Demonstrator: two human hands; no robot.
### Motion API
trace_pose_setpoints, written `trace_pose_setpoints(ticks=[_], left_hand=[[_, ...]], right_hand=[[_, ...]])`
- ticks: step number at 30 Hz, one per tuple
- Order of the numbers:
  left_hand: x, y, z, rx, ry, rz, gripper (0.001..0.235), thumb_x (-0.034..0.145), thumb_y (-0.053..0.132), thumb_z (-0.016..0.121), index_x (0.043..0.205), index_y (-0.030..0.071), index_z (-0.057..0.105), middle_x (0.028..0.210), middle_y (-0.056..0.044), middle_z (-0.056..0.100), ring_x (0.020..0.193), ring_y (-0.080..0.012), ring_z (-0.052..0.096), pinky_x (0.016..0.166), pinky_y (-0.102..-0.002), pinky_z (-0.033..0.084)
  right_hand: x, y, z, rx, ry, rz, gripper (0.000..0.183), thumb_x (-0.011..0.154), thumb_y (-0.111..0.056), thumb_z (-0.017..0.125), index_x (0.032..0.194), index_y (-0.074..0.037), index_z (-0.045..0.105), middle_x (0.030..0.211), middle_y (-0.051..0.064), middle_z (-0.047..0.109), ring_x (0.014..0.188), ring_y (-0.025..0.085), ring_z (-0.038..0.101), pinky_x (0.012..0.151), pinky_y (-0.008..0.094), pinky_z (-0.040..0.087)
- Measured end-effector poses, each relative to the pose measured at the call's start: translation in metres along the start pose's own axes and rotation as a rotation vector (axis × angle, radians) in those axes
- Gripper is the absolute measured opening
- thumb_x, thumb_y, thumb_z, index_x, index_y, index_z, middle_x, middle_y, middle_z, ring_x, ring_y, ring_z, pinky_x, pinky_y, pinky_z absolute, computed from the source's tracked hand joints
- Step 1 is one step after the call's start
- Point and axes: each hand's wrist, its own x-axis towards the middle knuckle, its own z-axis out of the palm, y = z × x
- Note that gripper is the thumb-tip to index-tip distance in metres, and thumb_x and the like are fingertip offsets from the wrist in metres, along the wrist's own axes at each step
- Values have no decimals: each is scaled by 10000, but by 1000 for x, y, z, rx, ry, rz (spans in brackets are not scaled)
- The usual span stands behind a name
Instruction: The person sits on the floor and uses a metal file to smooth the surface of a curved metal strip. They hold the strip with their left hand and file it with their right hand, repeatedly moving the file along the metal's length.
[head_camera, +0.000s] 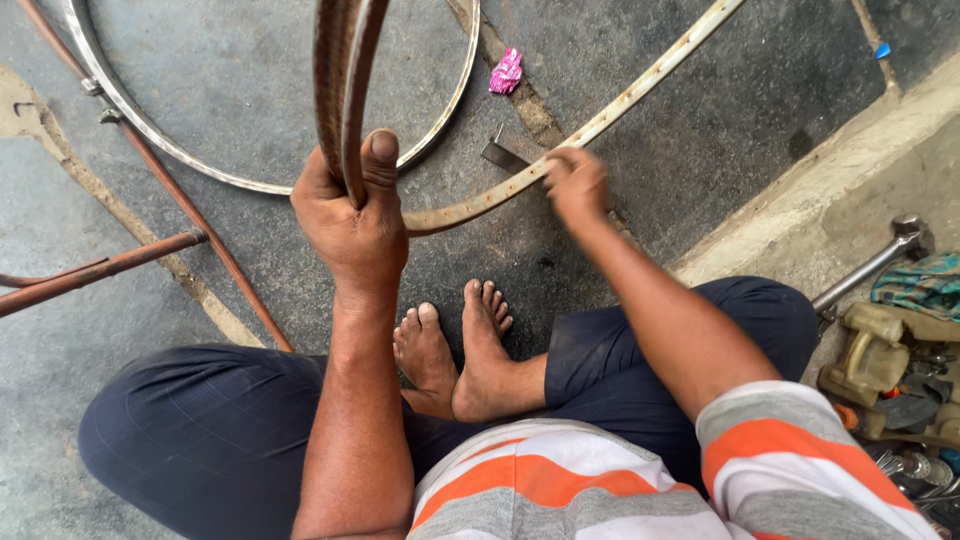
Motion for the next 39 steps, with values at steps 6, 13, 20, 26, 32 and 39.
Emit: trace_pose_setpoints(ticks=[6,13,20,26,32,39], left_hand=[[3,-8,3,-42,-8,1,372,1046,398,732,897,64,659,681,79,474,611,-36,444,557,-242,340],[-6,-34,12,-59,-75,46,391,1067,399,733,921,48,642,762,53,528,705,-56,473,631,-252,389],[8,-35,11,174,-342,-211,260,912,261,803,1022,62,678,768,-6,680,709,-92,677,629,-272,558],[23,-30,11,-193,-72,-139,167,1011,149,756,1142,90,672,875,14,675,758,-72,619,669,-239,516],[10,-48,17,-228,-151,-134,152,1050,185,746,1106,64,673,841,27,623,705,-61,554,605,-228,450],[9,-58,-18,-159,-273,-120,132,1053,166,749,1025,54,685,983,-22,672,959,-150,710,851,-287,601]], right_hand=[[-1,-3,8,163,-162,94,162,974,-62,651,1106,-82,742,831,26,738,663,80,665,535,207,559],[-3,-4,7,267,-247,249,160,985,-81,640,1115,-97,730,794,25,695,590,78,597,465,211,490],[33,-7,-73,-40,-179,165,198,964,-102,667,1119,-190,753,963,57,772,754,115,701,663,222,610],[78,58,-168,233,-14,330,161,943,-106,721,1097,-153,726,1048,-7,723,971,117,711,759,244,630],[107,86,-130,453,45,136,116,964,-63,761,1065,-113,736,922,-4,654,781,118,591,642,234,511],[125,78,-159,714,45,51,109,991,-48,696,1081,-108,681,981,3,686,865,97,679,726,270,653]])
